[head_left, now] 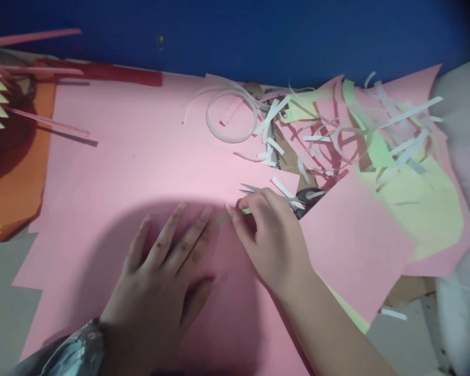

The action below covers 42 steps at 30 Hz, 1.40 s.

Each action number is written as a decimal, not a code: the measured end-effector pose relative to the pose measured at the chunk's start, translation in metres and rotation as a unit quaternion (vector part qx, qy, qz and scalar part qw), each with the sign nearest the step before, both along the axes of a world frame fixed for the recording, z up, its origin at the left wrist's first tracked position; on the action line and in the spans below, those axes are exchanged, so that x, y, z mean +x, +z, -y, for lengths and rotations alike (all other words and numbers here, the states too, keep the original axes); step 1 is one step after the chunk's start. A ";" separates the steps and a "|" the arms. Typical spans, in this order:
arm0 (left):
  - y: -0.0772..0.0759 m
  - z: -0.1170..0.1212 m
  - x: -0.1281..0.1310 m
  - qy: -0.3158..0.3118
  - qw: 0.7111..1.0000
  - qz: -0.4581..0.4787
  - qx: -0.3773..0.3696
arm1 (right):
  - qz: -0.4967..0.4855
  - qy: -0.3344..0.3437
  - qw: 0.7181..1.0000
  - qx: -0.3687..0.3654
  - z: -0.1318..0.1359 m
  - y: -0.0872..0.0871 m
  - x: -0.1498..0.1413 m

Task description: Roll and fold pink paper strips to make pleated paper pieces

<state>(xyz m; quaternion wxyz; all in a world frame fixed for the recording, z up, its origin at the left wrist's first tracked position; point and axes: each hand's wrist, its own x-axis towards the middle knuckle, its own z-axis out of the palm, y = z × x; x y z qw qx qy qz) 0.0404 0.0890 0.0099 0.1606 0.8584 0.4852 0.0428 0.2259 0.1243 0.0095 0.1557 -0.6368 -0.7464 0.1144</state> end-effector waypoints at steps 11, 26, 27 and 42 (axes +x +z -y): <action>0.005 -0.002 -0.001 -0.030 0.999 -0.006 0.028 | -0.068 -0.035 0.997 -0.029 -0.003 0.015 -0.001; 0.014 0.013 0.001 -0.025 0.996 -0.047 0.077 | -0.059 0.021 0.994 -0.087 0.004 0.035 -0.005; 0.015 0.012 0.004 -0.026 0.996 -0.047 0.076 | -0.065 0.028 0.994 -0.086 0.005 0.033 -0.007; -0.003 -0.005 0.016 -0.067 0.996 -0.017 0.055 | -0.180 -0.047 0.982 -0.019 0.013 0.004 0.002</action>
